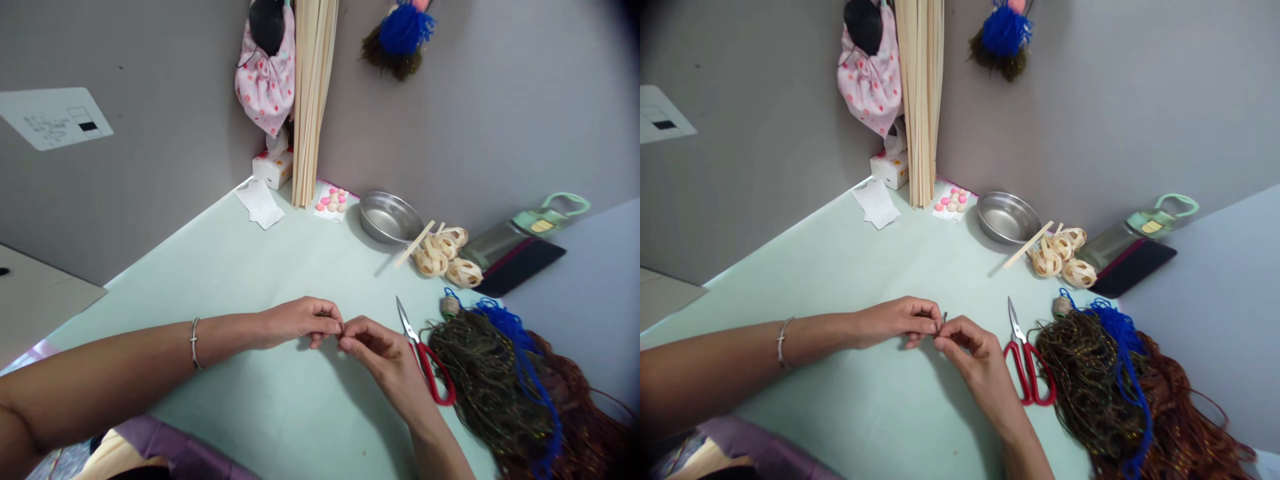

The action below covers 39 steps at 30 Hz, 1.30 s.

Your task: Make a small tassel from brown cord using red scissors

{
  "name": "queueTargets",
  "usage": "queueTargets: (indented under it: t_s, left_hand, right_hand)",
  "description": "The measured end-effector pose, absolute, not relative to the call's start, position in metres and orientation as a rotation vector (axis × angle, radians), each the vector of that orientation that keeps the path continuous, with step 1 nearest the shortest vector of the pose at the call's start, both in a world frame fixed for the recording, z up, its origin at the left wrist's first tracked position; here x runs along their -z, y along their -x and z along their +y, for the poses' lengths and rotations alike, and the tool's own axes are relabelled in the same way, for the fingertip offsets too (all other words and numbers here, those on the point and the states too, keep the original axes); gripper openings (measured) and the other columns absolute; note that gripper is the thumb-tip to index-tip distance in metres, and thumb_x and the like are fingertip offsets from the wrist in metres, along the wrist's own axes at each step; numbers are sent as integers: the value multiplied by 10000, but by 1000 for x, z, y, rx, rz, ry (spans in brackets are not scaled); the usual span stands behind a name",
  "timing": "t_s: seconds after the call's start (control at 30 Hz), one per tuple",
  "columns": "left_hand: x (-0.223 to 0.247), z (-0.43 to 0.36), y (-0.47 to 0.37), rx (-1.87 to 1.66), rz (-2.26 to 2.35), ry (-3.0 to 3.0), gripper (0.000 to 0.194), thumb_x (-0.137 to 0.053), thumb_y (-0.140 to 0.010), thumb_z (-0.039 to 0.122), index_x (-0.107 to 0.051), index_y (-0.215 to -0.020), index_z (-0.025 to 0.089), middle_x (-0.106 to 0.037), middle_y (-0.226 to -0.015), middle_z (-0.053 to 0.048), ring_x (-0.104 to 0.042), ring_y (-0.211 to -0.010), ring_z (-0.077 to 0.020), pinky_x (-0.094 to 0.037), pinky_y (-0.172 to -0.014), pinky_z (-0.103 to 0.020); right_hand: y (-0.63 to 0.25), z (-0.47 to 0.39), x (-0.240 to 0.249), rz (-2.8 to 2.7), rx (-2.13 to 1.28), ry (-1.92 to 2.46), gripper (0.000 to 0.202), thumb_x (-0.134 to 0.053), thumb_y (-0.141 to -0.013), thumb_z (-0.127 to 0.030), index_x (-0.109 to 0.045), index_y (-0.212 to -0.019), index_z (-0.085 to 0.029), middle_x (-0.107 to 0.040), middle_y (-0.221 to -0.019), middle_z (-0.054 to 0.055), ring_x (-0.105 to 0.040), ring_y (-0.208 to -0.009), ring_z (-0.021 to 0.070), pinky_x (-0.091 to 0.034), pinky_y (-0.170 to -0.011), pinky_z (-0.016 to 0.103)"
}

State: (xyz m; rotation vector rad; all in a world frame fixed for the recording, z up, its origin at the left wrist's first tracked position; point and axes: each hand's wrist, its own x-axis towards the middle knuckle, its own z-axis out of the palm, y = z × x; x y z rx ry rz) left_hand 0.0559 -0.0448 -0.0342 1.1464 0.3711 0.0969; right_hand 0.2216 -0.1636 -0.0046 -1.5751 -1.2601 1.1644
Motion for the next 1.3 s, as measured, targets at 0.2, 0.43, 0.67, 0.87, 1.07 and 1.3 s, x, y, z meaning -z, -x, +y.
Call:
queueTargets:
  t_s: [0.2, 0.43, 0.67, 0.87, 1.07, 1.3]
  left_hand:
    - [35, -44, -56, -56, 339, -1135, 321, -666, -817, 480, -615, -865, 167, -532, -729, 30, -465, -589, -73, -343, -582, -229]
    - [35, -44, -56, -41, 317, -1178, 232, -695, -794, 367, -617, -894, 172, -555, -807, 23, -481, -611, -72, -380, -624, -239]
    - [35, -46, -58, -181, 357, -1287, 94, -598, -829, 258, -545, -850, 183, -530, -712, 51, -481, -587, -74, -378, -608, -231]
    - [34, -49, -58, -276, 333, -1312, 141, -588, -867, 309, -523, -880, 184, -505, -677, 56, -468, -601, -82, -379, -617, -228]
    - [35, -56, -59, -317, 349, -1330, 222, -533, -918, 406, -519, -905, 184, -529, -762, 39, -498, -608, -80, -397, -656, -247]
    - [36, -59, -60, -328, 342, -1309, 272, -517, -926, 427, -523, -834, 170, -506, -701, 45, -491, -581, -71, -390, -631, -229]
  right_hand:
    - [-218, -165, 5, -1212, -1116, 1583, 223, -708, -825, -360, -606, -742, -180, -616, -751, 8, -539, -719, 148, -420, -661, 253]
    - [-213, -167, 5, -1275, -1057, 1639, 198, -652, -865, -313, -566, -739, -187, -569, -738, -2, -496, -713, 146, -399, -669, 257]
    - [-213, -165, 6, -1206, -1053, 1580, 182, -668, -860, -323, -589, -778, -181, -579, -760, 3, -507, -719, 140, -406, -655, 244]
    - [-213, -162, 8, -1100, -1019, 1569, 168, -692, -840, -332, -609, -873, -189, -580, -770, -2, -510, -712, 132, -405, -633, 233]
    - [-210, -164, 14, -1125, -934, 1623, 160, -682, -835, -309, -610, -912, -190, -599, -804, 12, -541, -757, 154, -440, -694, 266]
    - [-203, -166, 18, -1168, -616, 1701, 98, -638, -867, -263, -615, -812, -186, -609, -741, 8, -554, -713, 156, -449, -674, 275]
